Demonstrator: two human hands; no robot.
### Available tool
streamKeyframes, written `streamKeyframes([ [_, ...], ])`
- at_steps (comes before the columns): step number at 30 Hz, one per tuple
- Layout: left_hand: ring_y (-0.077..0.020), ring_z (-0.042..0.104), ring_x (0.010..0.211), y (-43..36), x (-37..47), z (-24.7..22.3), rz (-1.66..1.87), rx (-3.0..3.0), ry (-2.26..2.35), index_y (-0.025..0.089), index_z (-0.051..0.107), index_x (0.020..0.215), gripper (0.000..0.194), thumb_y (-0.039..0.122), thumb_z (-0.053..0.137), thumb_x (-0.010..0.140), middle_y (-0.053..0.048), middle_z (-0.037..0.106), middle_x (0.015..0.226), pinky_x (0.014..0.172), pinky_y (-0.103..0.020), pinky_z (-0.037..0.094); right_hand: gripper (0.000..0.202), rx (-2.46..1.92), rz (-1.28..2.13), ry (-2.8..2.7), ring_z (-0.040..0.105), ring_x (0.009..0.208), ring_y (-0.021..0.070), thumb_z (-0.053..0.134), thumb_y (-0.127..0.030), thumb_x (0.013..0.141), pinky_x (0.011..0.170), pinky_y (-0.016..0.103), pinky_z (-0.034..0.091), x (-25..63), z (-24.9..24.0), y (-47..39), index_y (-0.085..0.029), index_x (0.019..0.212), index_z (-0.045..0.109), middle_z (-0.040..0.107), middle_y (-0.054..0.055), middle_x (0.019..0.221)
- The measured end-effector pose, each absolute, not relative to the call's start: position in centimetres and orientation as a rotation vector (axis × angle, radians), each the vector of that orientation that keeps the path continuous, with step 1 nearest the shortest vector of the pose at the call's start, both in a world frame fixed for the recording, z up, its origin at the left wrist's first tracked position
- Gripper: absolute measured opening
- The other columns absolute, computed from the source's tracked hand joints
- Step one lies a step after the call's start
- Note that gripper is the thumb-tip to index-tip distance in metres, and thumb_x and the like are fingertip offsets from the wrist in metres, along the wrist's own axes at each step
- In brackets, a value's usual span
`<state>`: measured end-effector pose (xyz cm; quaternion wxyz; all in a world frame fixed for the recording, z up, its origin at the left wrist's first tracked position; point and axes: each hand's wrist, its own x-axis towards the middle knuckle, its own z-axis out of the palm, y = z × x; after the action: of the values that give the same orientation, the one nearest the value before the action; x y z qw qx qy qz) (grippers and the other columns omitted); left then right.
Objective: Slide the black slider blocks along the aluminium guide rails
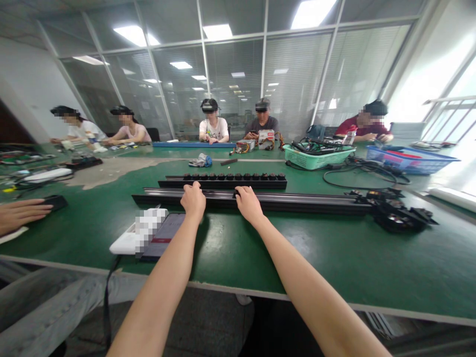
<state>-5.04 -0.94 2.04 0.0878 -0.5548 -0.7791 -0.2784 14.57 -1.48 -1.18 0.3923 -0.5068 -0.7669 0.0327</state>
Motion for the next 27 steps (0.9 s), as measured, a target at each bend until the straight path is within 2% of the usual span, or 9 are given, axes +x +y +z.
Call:
streamKeyframes([
  [3,-0.0312,0.068,0.102,-0.9,-5.2,2.1,-0.833,-1.661,-2.321,0.026,0.065,0.127,0.033,0.026,0.043,0.102,-0.015,0.059,0.122,0.083,-0.04,0.051,0.037,-1.284,0.084,-1.945,0.061,0.123,0.0237,0.047,-0.014,0.1,0.125,0.047,0.028,14.6,-1.2,-1.4,-0.014,0.133,0.063,0.066,0.016,0.13],
  [8,-0.031,0.067,0.101,-0.7,-5.6,2.1,-0.83,-1.694,-2.332,0.029,0.07,0.125,0.034,0.027,0.044,0.102,-0.014,0.059,0.125,0.084,-0.04,0.05,0.037,-1.292,0.08,-1.948,0.06,0.123,0.0243,0.047,-0.014,0.1,0.127,0.045,0.026,14.6,-1.1,-1.5,-0.009,0.133,0.063,0.065,0.018,0.13],
  [12,-0.0306,0.067,0.102,-0.7,-5.6,2.3,-0.845,-1.712,-2.334,0.031,0.073,0.122,0.033,0.032,0.046,0.102,-0.012,0.061,0.124,0.084,-0.039,0.049,0.037,-1.277,0.083,-1.944,0.061,0.123,0.024,0.047,-0.013,0.099,0.126,0.047,0.028,14.6,-1.2,-1.5,-0.013,0.133,0.063,0.066,0.017,0.131],
  [19,-0.0303,0.067,0.104,-1.3,-4.1,2.7,-0.786,-1.808,-2.264,0.033,0.075,0.122,0.03,0.039,0.055,0.1,-0.011,0.064,0.121,0.085,-0.039,0.05,0.037,-1.28,0.076,-1.953,0.061,0.124,0.0235,0.046,-0.012,0.1,0.127,0.046,0.026,14.6,-1.1,-1.5,-0.012,0.133,0.063,0.066,0.017,0.131],
  [27,-0.0285,0.068,0.108,-1.4,-3.3,2.7,-0.715,-1.97,-2.06,0.03,0.076,0.121,0.029,0.04,0.063,0.097,-0.009,0.07,0.118,0.089,-0.035,0.052,0.04,-1.253,0.096,-1.956,0.059,0.128,0.0222,0.043,-0.01,0.1,0.127,0.047,0.025,14.7,-1.2,-1.5,-0.012,0.134,0.062,0.066,0.017,0.134],
])
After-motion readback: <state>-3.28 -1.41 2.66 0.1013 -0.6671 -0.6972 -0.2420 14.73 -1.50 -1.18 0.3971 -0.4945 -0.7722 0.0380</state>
